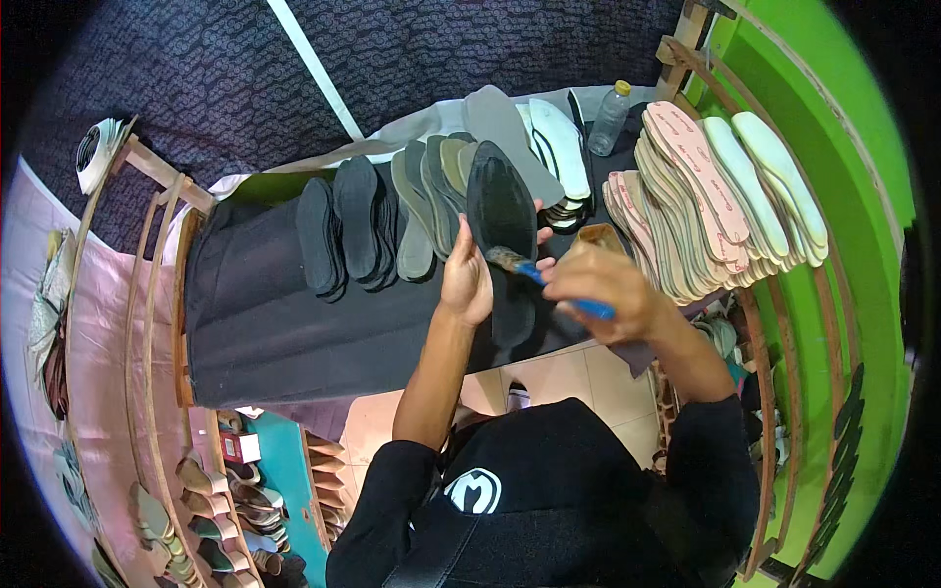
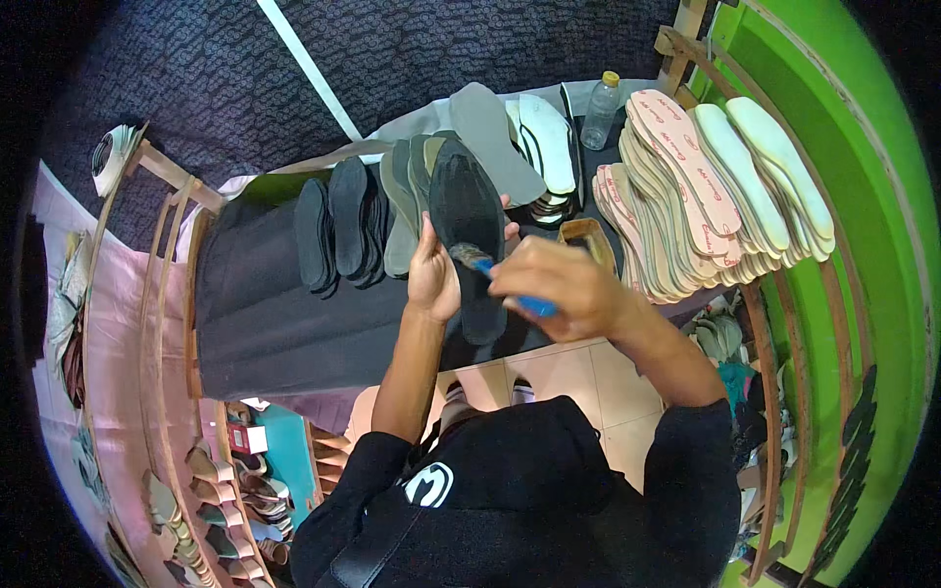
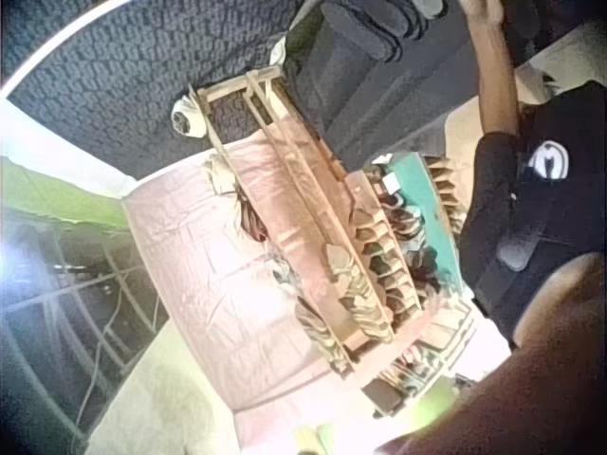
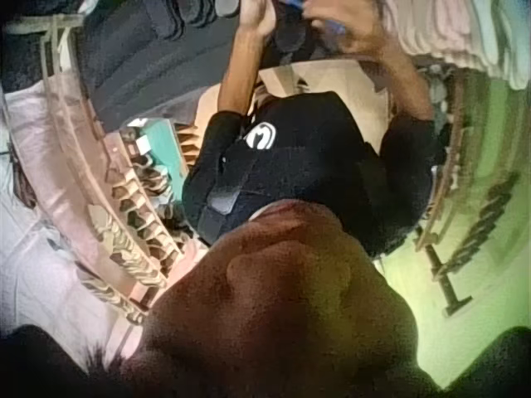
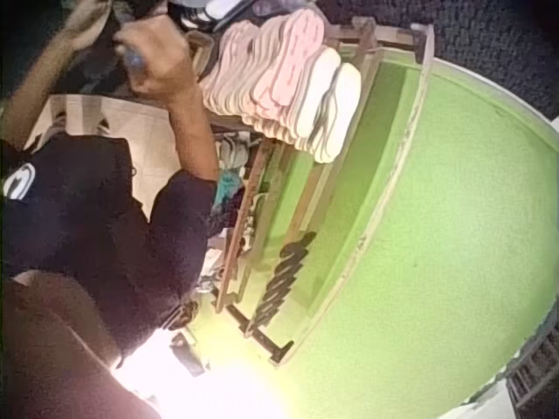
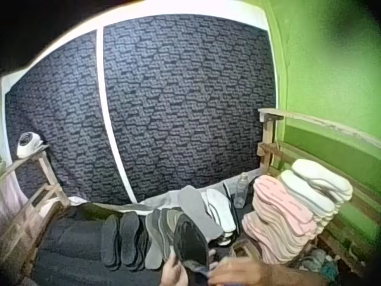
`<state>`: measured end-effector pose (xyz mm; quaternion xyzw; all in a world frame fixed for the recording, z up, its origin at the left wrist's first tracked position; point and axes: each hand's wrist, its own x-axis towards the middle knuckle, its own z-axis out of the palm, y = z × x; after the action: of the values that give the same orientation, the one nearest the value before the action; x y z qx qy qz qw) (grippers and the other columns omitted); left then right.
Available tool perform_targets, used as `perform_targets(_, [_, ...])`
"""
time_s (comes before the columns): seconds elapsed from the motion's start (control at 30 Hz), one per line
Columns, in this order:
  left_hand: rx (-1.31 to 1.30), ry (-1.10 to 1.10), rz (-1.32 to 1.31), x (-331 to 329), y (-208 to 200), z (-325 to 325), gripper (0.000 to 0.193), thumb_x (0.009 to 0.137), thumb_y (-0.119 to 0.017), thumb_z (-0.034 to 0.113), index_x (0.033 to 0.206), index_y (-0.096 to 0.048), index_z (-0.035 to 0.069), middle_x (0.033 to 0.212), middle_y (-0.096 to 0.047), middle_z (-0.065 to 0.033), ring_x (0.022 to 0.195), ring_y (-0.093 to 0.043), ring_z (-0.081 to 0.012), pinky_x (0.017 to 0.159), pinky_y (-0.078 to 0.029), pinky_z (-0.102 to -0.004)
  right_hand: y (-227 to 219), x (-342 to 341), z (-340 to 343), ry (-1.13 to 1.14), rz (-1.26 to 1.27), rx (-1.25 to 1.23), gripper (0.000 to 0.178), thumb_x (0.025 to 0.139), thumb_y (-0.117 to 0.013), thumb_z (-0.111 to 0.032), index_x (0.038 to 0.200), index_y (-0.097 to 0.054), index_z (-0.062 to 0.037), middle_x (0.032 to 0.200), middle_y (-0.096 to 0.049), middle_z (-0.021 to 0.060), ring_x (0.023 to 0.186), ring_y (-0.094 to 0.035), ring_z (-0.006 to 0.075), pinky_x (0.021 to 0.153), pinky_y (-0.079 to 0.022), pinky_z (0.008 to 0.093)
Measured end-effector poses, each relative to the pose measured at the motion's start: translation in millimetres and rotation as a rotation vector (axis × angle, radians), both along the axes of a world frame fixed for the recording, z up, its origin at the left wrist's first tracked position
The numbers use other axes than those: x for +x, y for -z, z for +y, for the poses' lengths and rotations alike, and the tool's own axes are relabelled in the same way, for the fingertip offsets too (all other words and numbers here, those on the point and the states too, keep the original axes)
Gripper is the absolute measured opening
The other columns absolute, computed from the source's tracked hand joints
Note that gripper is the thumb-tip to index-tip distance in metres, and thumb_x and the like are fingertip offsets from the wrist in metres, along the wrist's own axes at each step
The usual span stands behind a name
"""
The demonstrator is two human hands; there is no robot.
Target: Apply adhesive to shoe insoles using a brush.
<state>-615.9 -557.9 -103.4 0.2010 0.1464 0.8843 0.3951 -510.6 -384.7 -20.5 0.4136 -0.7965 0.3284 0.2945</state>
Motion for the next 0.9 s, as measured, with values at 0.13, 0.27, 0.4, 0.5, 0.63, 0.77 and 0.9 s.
perform_targets(0.13, [0.108, 0.141, -0.064, 5.1, 4.5, 2.2, 0.069, 0.102, -0.020, 0.056, 0.152, -0.025, 0.010, 0.153, -0.033, -0.0172, 0.131, -0.045, -0.0384, 0.107, -0.038, -0.0600, -18.8, -16.7, 14.4, 0.256, 0.106, -0.156, 0.026, 0.079, -0.069, 0.004, 0.104, -0.063, -0.0007, 0.099, -0.065, 0.0165, 0.084, -0.064, 0.0310, 0.075, -0.052, 0.0387])
perform_targets(0.27, [0.239, 0.197, -0.075, 4.8, 7.6, 4.9, 0.065, 0.102, -0.022, 0.055, 0.149, -0.033, 0.011, 0.147, -0.043, -0.0139, 0.132, -0.045, -0.0357, 0.107, -0.035, -0.0633, -21.0, -40.7, 5.7, 0.146, 0.207, -0.025, 0.038, 0.069, -0.068, 0.006, 0.106, -0.062, 0.0013, 0.105, -0.063, 0.0165, 0.086, -0.063, 0.0334, 0.076, -0.052, 0.0392])
perform_targets(0.4, [-0.068, -0.067, -0.028, 10.5, -14.6, 3.8, 0.065, 0.104, -0.019, 0.052, 0.148, -0.032, 0.005, 0.148, -0.041, -0.0194, 0.130, -0.048, -0.0324, 0.112, -0.036, -0.0440, -4.4, -20.8, -12.1, 0.066, 0.189, 0.154, 0.048, 0.056, -0.064, 0.005, 0.104, -0.061, 0.0024, 0.108, -0.060, 0.0160, 0.090, -0.060, 0.0338, 0.078, -0.052, 0.0401])
perform_targets(0.5, [-0.007, -0.023, -0.038, 6.4, -6.8, -4.2, 0.067, 0.104, -0.018, 0.053, 0.149, -0.029, 0.006, 0.150, -0.037, -0.0208, 0.129, -0.047, -0.0373, 0.110, -0.039, -0.0490, 7.2, -5.4, -15.5, -0.040, 0.085, 0.135, 0.045, 0.059, -0.066, 0.004, 0.103, -0.062, 0.0020, 0.109, -0.061, 0.0163, 0.089, -0.059, 0.0329, 0.077, -0.052, 0.0394])
perform_targets(0.63, [0.093, 0.049, -0.076, 2.9, 3.7, -6.6, 0.067, 0.103, -0.019, 0.055, 0.151, -0.026, 0.009, 0.151, -0.035, -0.0197, 0.129, -0.047, -0.0409, 0.104, -0.041, -0.0602, 15.1, 3.7, -4.2, -0.088, -0.113, -0.035, 0.033, 0.072, -0.068, 0.006, 0.104, -0.063, 0.0006, 0.106, -0.063, 0.0159, 0.091, -0.062, 0.0317, 0.079, -0.051, 0.0399])
perform_targets(0.77, [0.073, 0.122, -0.146, 7.5, 5.0, -4.0, 0.069, 0.101, -0.020, 0.057, 0.151, -0.028, 0.011, 0.151, -0.036, -0.0192, 0.131, -0.046, -0.0396, 0.105, -0.039, -0.0625, -4.7, -5.5, 11.3, 0.053, -0.085, -0.240, 0.023, 0.079, -0.067, 0.005, 0.101, -0.065, -0.0006, 0.100, -0.065, 0.0153, 0.090, -0.065, 0.0300, 0.082, -0.052, 0.0396])
perform_targets(0.9, [0.112, 0.154, -0.107, 9.9, 5.2, -0.5, 0.071, 0.101, -0.021, 0.059, 0.150, -0.030, 0.008, 0.150, -0.037, -0.0190, 0.134, -0.042, -0.0377, 0.107, -0.036, -0.0621, -17.4, -15.7, 7.7, 0.236, 0.005, -0.214, 0.032, 0.074, -0.067, 0.007, 0.105, -0.065, -0.0034, 0.107, -0.065, 0.0146, 0.094, -0.065, 0.0303, 0.084, -0.052, 0.0403])
